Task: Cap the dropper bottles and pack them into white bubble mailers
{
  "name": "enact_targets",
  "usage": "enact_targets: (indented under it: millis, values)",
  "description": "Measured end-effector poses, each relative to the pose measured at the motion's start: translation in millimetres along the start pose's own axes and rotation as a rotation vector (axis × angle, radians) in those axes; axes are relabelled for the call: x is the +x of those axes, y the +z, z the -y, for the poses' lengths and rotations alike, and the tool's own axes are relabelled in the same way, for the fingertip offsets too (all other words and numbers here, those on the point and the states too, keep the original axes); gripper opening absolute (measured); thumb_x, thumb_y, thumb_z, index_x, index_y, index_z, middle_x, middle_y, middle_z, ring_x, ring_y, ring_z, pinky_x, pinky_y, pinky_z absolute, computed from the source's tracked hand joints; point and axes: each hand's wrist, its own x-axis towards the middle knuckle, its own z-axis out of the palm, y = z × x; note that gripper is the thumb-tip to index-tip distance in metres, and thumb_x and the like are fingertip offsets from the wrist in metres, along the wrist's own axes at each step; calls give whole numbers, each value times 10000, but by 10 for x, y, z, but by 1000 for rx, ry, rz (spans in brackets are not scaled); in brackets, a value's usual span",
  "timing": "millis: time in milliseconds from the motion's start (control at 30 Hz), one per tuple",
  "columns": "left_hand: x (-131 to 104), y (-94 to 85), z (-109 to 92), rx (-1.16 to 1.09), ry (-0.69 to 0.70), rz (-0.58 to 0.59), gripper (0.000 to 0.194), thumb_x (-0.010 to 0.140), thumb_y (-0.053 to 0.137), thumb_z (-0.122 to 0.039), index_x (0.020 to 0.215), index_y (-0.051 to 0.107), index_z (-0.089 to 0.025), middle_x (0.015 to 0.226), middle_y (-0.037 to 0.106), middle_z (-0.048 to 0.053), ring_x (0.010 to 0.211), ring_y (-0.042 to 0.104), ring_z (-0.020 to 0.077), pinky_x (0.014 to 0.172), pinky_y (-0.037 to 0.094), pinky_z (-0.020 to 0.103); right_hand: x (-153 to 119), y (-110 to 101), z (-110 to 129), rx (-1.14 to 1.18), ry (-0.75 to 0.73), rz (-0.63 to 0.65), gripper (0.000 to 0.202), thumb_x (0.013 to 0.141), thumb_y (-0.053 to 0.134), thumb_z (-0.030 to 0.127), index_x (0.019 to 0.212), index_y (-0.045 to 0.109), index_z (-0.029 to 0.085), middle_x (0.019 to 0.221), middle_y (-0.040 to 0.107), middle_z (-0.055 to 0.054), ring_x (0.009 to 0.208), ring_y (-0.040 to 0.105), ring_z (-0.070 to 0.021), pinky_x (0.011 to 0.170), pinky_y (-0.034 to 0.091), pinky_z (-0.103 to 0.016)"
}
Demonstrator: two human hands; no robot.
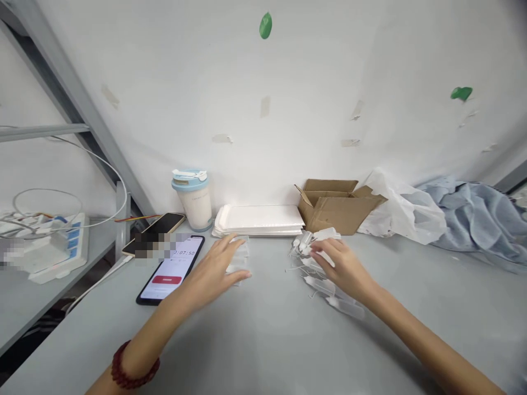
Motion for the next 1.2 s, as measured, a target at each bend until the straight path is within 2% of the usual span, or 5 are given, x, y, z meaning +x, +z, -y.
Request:
enact_targets:
  millis: [200, 367, 633, 800, 1200]
  values:
    - [-91, 359, -446, 138, 412, -91, 272, 876, 489, -176, 1147, 515, -194, 1254, 526, 121, 1169, 460, 283, 951, 428, 479, -186, 3, 5, -63, -94, 143, 266, 939, 389, 242, 745, 561, 180, 638, 581, -36, 615, 509, -168, 621, 356, -304]
    - [-140, 455, -557, 147, 505, -9, 224, 868, 463, -124, 1080, 523, -168, 1058, 594, 103, 983, 527, 254, 809, 494, 423, -204, -14, 180, -155, -83, 272, 157, 857, 542, 266, 736, 573, 170, 692, 598, -82, 718, 517, -238, 613, 327, -333]
    - [-96, 430, -509, 173, 500, -47, 167, 888, 422, -107, 996, 538, -163, 932, 595, 84, 877, 527, 230, 746, 481, 381, -208, -66, 200, -133, -42, 353, 113, 871, 506, 222, 802, 580, 172, 737, 614, -68, 732, 516, -213, 640, 365, -329]
    - [-98, 431, -520, 162, 457, -88, 184, 897, 413, -126, 1021, 543, -166, 928, 600, 86, 872, 533, 233, 734, 478, 383, -169, -155, 297, 77, -29, 213, 175, 918, 413, 217, 949, 574, 155, 810, 617, -85, 789, 522, -214, 712, 393, -360]
    - [-118, 374, -624, -327, 105, 30, 249, 909, 436, -294, 1110, 559, -214, 954, 648, 52, 871, 587, 200, 658, 499, 291, -152, -215, 503, 552, 266, 138, 275, 948, 389, 345, 890, 620, 208, 687, 608, -19, 672, 555, -169, 621, 436, -299]
